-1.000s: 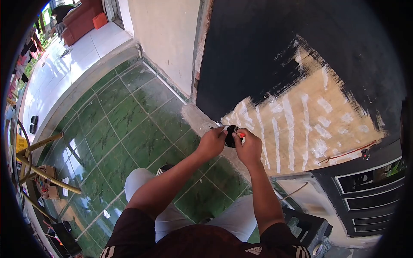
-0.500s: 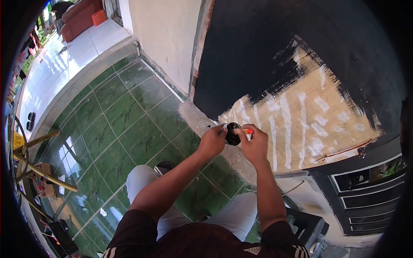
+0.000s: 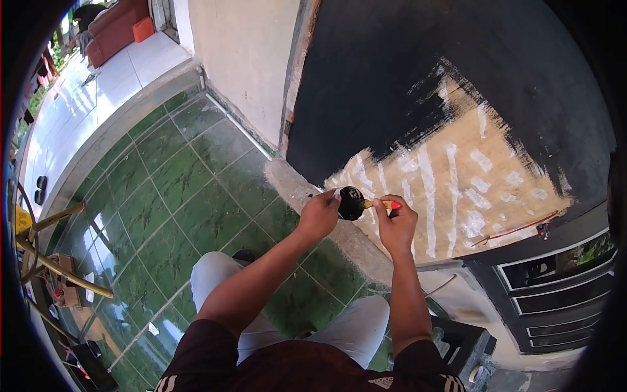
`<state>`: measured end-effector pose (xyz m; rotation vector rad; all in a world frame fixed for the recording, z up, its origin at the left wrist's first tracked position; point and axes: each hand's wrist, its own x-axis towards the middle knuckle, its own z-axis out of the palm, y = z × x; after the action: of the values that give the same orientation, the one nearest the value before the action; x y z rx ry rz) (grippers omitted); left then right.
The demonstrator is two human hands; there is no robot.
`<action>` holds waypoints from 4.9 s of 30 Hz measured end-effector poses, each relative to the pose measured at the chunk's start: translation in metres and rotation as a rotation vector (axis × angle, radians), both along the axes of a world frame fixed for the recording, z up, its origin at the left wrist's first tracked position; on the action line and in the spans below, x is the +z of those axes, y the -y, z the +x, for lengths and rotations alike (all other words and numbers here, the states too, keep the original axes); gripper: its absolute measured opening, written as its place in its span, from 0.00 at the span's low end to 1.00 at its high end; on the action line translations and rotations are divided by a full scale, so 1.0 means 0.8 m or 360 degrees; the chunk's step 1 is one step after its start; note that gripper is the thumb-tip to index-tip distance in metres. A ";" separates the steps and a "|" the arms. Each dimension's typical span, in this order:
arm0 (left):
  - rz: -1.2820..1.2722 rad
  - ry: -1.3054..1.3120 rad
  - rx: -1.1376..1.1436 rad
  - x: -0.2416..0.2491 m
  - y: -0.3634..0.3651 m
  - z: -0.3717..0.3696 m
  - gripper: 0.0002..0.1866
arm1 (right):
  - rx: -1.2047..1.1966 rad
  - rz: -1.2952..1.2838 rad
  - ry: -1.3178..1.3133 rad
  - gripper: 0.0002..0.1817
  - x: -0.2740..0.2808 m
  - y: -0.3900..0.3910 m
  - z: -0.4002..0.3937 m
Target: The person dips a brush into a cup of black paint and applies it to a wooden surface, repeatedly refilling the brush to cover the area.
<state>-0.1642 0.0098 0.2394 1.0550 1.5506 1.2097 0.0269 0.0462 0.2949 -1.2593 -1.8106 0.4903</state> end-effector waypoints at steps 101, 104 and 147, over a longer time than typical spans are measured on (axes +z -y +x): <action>-0.0137 0.0217 0.0086 -0.031 0.033 -0.005 0.23 | 0.0758 0.0896 0.1342 0.10 0.051 -0.104 0.018; -0.0136 0.0224 0.0045 -0.025 0.033 -0.003 0.23 | 0.0455 0.0995 0.0897 0.12 0.136 -0.128 0.029; -0.0088 0.0301 -0.0036 -0.013 0.015 0.028 0.23 | 0.0194 0.1161 0.0784 0.08 0.268 -0.112 0.047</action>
<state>-0.1419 -0.0023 0.2294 0.8930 1.4142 1.2078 0.0646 0.1360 0.5096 -0.7883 -2.1841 -0.4431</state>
